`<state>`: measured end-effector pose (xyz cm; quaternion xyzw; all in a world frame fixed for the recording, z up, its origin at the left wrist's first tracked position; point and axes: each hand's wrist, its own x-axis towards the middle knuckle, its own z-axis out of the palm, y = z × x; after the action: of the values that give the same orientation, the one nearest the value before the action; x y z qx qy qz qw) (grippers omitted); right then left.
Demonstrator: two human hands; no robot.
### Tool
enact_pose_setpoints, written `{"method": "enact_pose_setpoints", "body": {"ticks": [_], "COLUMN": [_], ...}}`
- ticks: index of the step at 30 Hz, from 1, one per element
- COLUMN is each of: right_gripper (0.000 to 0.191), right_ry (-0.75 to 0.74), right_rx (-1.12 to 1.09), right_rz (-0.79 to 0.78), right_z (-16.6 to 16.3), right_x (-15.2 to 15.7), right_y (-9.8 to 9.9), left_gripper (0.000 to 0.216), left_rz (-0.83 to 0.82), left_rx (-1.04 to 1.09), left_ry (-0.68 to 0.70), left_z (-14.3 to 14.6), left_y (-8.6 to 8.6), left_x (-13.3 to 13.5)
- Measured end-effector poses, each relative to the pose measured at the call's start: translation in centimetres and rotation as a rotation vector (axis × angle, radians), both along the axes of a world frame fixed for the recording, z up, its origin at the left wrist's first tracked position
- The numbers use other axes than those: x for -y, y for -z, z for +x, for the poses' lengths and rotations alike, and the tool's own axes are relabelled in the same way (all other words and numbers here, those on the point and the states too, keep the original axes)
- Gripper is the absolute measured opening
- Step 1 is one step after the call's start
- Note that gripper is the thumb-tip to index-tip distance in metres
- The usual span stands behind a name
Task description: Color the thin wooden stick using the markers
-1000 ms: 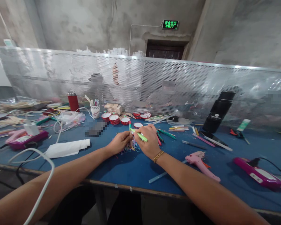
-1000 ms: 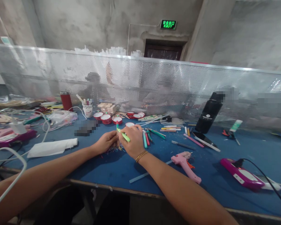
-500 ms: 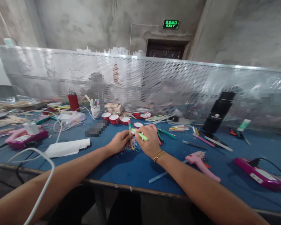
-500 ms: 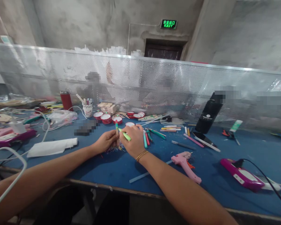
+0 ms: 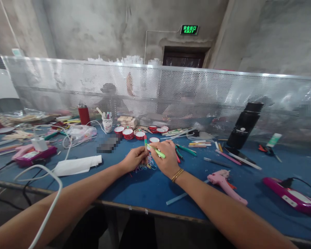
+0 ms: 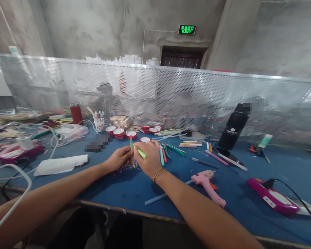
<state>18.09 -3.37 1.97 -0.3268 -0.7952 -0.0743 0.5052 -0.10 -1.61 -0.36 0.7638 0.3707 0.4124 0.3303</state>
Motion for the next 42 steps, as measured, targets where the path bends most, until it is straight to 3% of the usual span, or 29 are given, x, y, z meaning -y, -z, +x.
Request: {"method": "enact_pose_setpoints", "body": {"ticks": [23,42], "right_gripper": [0.013,0.011], "right_ry": [-0.039,-0.07], "right_rx": [-0.023,-0.037], "right_rz": [-0.002,-0.024], "right_z": [0.0,0.08], "right_x": [0.35,0.26], "right_y": [0.14,0.12], "left_gripper": [0.042,0.043], "left_rz": [0.001,-0.047], "left_rx": [-0.022,0.096], "left_ry": [0.01,0.042], "left_z": [0.19,0.55], "left_y": [-0.15,-0.05], "left_x": [0.08,-0.05]}}
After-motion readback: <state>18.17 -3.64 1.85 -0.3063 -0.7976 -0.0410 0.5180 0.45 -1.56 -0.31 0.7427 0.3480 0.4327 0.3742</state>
